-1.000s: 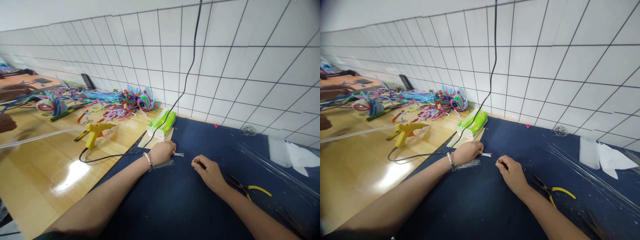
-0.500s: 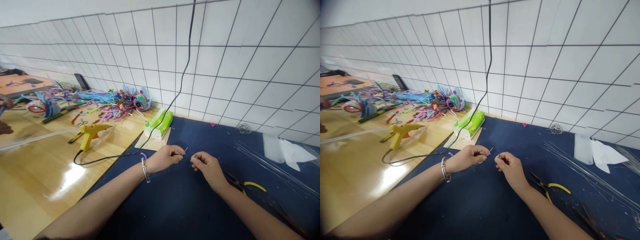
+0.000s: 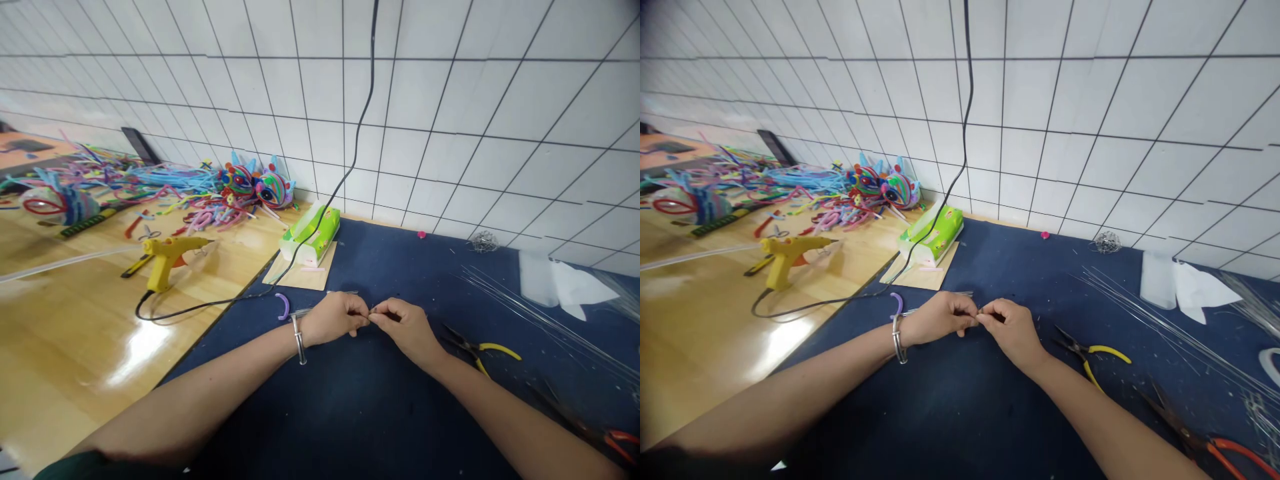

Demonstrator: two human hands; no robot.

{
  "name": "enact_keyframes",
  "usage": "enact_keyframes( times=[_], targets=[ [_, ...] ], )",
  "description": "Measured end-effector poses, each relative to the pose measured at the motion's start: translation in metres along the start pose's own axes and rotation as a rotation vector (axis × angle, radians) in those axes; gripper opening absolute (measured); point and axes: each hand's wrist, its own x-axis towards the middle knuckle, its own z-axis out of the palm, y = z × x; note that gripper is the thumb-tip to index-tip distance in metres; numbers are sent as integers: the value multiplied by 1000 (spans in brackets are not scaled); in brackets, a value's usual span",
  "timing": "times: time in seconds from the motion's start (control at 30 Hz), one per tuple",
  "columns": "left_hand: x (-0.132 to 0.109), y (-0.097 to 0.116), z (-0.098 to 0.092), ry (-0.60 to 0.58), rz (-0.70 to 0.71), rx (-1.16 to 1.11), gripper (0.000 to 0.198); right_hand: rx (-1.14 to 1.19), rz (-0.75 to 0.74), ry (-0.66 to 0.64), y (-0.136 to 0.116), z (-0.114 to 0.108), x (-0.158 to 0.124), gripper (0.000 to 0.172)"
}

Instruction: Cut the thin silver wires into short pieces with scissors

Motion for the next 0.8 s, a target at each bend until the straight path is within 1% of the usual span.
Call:
enact_keyframes(
  times=[0.17, 0.33, 0.5, 0.6, 0.8],
  targets=[
    [-1, -2, 3, 17, -9, 41, 11, -27, -33, -7, -1, 2, -1, 12],
    [-3, 1, 3, 55, 26, 103, 12, -91, -114, 39, -3, 5, -3, 9],
    [-4, 3, 3, 87, 56, 150, 14, -112, -156, 77, -5, 7, -5, 9],
    [-4, 3, 4, 123, 88, 231, 13, -104, -163, 83, -3, 9, -4, 8],
    [-7, 3, 8, 182, 120, 378, 13, -95, -136, 52, 0, 9, -6, 6]
  ],
)
